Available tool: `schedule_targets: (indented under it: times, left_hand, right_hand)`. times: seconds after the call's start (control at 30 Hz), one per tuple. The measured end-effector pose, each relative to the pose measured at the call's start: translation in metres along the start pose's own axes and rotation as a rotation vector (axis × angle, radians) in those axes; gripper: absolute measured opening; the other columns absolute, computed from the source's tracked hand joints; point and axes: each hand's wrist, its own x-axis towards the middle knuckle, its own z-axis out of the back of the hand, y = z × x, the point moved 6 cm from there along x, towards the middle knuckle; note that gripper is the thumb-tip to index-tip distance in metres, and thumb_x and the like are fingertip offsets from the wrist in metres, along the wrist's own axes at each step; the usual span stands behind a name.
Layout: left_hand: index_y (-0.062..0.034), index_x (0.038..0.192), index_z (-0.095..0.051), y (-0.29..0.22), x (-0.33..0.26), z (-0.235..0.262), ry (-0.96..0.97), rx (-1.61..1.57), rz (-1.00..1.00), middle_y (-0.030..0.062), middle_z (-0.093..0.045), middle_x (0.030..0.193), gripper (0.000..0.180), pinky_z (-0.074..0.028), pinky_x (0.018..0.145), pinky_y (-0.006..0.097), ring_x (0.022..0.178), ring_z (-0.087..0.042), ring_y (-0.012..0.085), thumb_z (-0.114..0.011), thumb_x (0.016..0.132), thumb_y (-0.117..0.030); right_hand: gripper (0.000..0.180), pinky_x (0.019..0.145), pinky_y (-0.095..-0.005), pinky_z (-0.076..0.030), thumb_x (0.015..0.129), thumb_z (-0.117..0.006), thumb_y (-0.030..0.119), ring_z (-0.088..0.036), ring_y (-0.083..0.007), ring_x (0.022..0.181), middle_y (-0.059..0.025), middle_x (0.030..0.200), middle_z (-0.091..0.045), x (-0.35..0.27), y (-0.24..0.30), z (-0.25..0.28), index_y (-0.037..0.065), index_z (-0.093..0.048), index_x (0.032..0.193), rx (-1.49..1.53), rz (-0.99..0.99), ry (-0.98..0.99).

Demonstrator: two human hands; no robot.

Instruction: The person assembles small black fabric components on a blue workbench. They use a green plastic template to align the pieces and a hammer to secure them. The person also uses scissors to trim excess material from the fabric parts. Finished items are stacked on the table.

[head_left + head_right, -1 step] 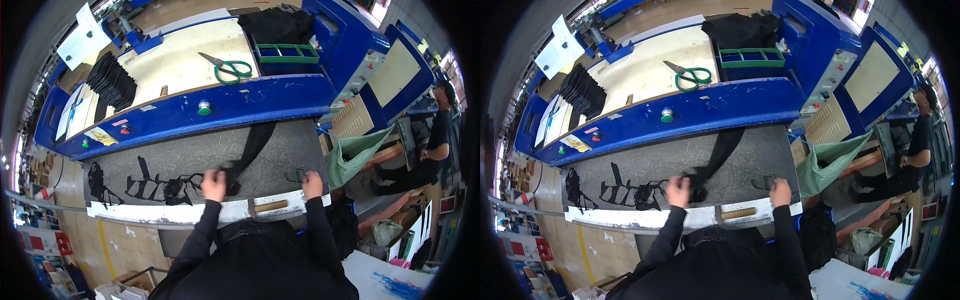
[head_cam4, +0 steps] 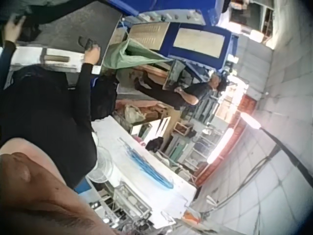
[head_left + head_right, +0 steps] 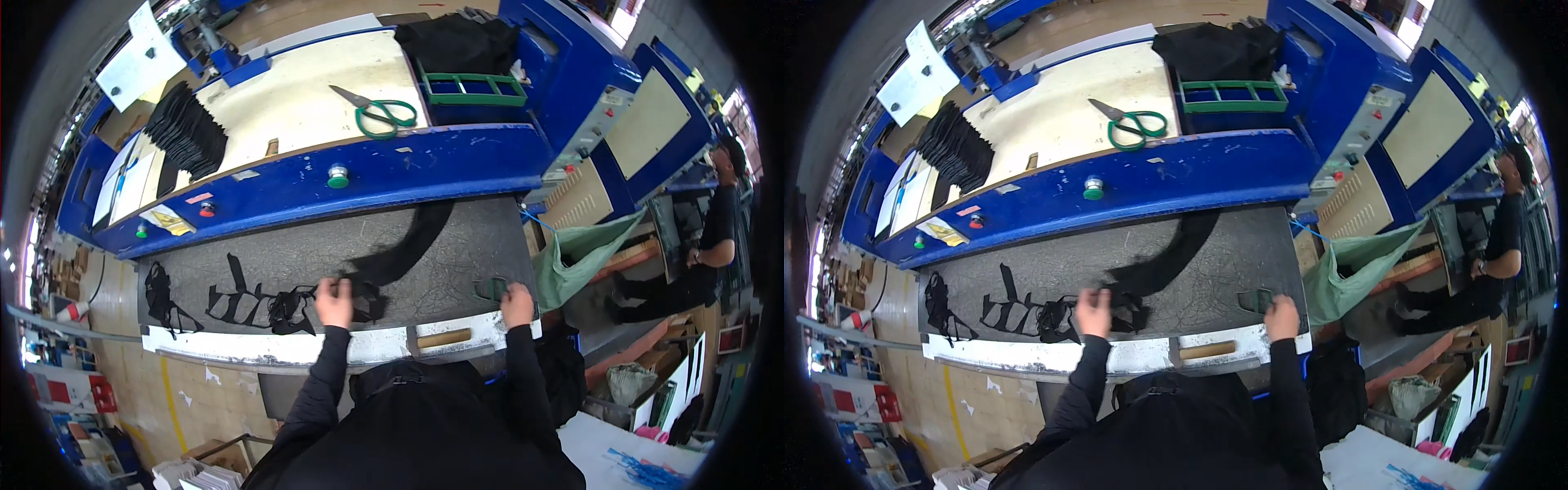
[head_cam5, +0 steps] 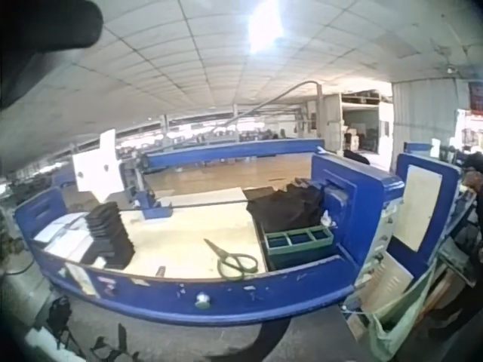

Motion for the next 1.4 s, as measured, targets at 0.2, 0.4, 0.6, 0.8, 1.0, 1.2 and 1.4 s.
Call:
schedule_targets:
  times: [0.2, 0.4, 0.6, 0.8, 1.0, 1.2, 1.4]
  left_hand:
    - [0.0003, 0.094, -0.066, 0.115, 0.037, 0.04, 0.166, -0.212, 0.409, 0.0077, -0.066, 0.07, 0.032, -0.043, 0.043, 0.031, 0.041, -0.053, 0.0129, -0.076, 0.092, -0.03]
    - [0.0015, 0.089, -0.066, 0.094, 0.048, 0.03, 0.111, -0.074, 0.386, 0.0063, -0.065, 0.065, 0.041, -0.046, 0.045, 0.031, 0.046, -0.058, 0.0141, -0.083, 0.083, -0.035]
    - [0.003, 0.085, -0.066, 0.079, 0.065, 0.04, -0.025, 0.01, 0.224, 0.0084, -0.067, 0.069, 0.037, -0.05, 0.055, 0.034, 0.058, -0.064, 0.0159, -0.085, 0.08, -0.029]
    - [0.0015, 0.083, -0.067, 0.13, 0.081, 0.045, 0.026, -0.061, 0.331, 0.0064, -0.066, 0.068, 0.035, -0.049, 0.066, 0.032, 0.067, -0.061, 0.0118, -0.08, 0.083, -0.031]
    - [0.0031, 0.081, -0.066, 0.172, 0.097, 0.046, -0.035, -0.154, 0.219, 0.0015, -0.06, 0.064, 0.033, -0.042, 0.06, 0.031, 0.064, -0.049, 0.0073, -0.076, 0.09, -0.028]
    - [0.001, 0.1, -0.076, 0.131, 0.116, 0.036, 0.064, -0.096, 0.196, 0.0098, -0.076, 0.093, 0.035, -0.053, 0.081, 0.028, 0.086, -0.07, 0.0133, -0.081, 0.087, -0.031]
    - [0.0026, 0.101, -0.076, 0.144, 0.139, 0.035, 0.05, 0.051, 0.252, 0.0123, -0.077, 0.09, 0.036, -0.053, 0.082, 0.031, 0.087, -0.07, 0.0154, -0.081, 0.087, -0.03]
  right_hand:
    - [0.016, 0.082, -0.0476, -0.051, 0.081, -0.07, 0.012, -0.062, -0.0412, 0.093, -0.0192, 0.101, -0.065, 0.028, 0.024, 0.019, 0.003, -0.068, 0.094, 0.027, 0.125, -0.087]
    - [0.025, 0.092, -0.046, -0.05, 0.09, -0.068, 0.022, -0.062, -0.0386, 0.103, -0.0172, 0.104, -0.066, 0.114, 0.133, -0.048, 0.003, -0.07, 0.106, 0.299, 0.304, 0.13]
    - [0.05, 0.105, -0.0621, -0.038, 0.097, -0.057, 0.034, -0.042, -0.0379, 0.137, -0.0167, 0.147, -0.048, 0.206, 0.16, -0.118, 0.009, -0.054, 0.141, -0.169, 0.174, 0.091]
    - [0.054, 0.115, -0.0522, -0.035, 0.098, -0.055, 0.04, -0.042, -0.0428, 0.139, -0.0219, 0.15, -0.048, 0.257, 0.186, -0.135, 0.009, -0.055, 0.142, 0.025, 0.338, -0.002]
    - [0.051, 0.112, -0.0509, -0.038, 0.096, -0.057, 0.038, -0.047, -0.0436, 0.134, -0.0228, 0.144, -0.053, 0.282, 0.179, -0.147, 0.008, -0.059, 0.137, 0.147, 0.37, -0.03]
    - [0.05, 0.108, -0.0505, -0.041, 0.095, -0.059, 0.036, -0.051, -0.0437, 0.129, -0.0231, 0.139, -0.056, 0.309, 0.159, -0.134, 0.008, -0.06, 0.135, 0.161, 0.294, -0.014]
    - [0.048, 0.105, -0.0501, -0.044, 0.093, -0.061, 0.034, -0.054, -0.0438, 0.125, -0.0234, 0.135, -0.06, 0.31, 0.154, -0.137, 0.007, -0.061, 0.133, 0.166, 0.265, -0.016]
